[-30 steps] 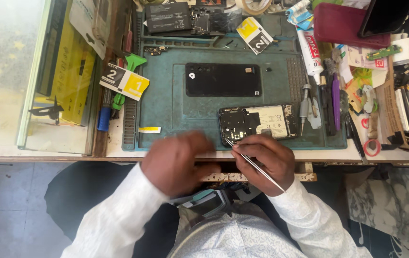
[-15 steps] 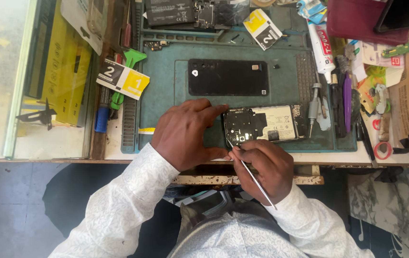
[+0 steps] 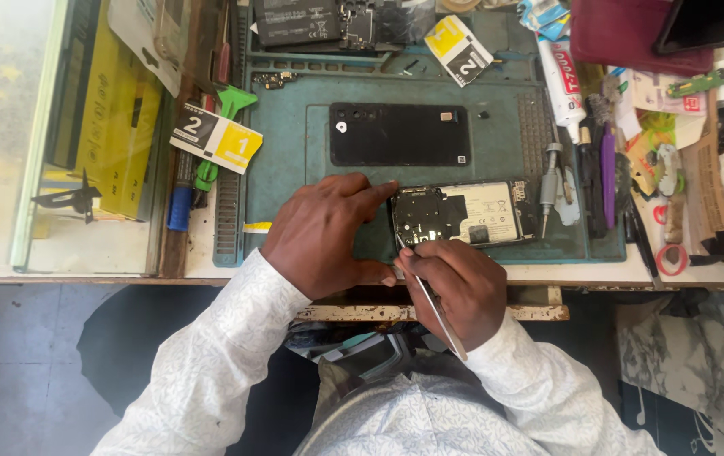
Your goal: The person disassembles a smartphone on a cluttered workbench. They use a screwdriver to remove screws and tweezers to lift and adjust internal components, including the battery and ribbon cables.
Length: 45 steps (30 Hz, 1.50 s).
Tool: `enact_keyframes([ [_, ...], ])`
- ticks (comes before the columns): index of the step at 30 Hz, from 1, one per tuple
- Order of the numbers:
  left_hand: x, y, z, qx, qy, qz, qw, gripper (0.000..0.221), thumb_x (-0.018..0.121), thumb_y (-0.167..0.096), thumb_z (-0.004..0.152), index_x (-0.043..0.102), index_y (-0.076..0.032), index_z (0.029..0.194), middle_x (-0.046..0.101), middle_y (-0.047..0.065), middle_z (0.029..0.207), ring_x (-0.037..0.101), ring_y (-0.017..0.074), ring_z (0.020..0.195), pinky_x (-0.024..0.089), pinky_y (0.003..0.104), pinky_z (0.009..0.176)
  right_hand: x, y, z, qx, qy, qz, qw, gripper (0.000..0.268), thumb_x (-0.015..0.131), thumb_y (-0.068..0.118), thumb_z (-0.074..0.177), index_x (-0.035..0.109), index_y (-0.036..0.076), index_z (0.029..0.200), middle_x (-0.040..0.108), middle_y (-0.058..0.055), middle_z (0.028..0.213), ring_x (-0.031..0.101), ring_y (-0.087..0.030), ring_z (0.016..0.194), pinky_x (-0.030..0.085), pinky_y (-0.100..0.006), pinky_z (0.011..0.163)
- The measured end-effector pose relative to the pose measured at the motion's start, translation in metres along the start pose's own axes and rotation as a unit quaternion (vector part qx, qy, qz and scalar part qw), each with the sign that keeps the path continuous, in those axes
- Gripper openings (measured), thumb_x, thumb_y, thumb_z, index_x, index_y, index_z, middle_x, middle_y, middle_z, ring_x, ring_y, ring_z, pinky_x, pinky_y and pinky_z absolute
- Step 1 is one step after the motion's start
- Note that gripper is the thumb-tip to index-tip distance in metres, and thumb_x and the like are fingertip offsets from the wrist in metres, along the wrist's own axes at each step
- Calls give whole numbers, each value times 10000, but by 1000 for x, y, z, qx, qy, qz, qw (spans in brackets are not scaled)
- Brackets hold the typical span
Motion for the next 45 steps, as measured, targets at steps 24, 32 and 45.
enact_keyframes([
  [24,4,-8,-15,-11,-81,44,996,851,907,-501,610,624,-95,1302,643,98,1070,620,314,1093,451,470,862,-14,-29,-21,132,-58,148,978,175,797,23,915,707,37,1065,719,-95,940,681,-104,736,527,-232,609],
  [32,4,-11,-9,-26,-88,43,995,784,909,-501,638,649,-93,1255,644,99,1056,629,311,1081,451,481,847,-22,-44,-33,178,-107,207,956,147,753,50,966,688,30,1096,727,-130,1027,729,-141,836,593,-236,699],
  [45,-3,-4,-10,-53,-102,23,993,713,958,-501,561,746,-44,1066,652,98,860,672,312,829,527,456,701,-31,-46,-36,131,-92,139,977,193,785,12,933,693,24,1101,738,-108,1025,726,-156,909,579,-265,783],
])
Point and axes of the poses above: each hand's wrist, its own z-axis towards the middle knuckle, its own x-axis out of the palm, y = z × x, the point moved 6 cm from there along z, towards the middle knuckle
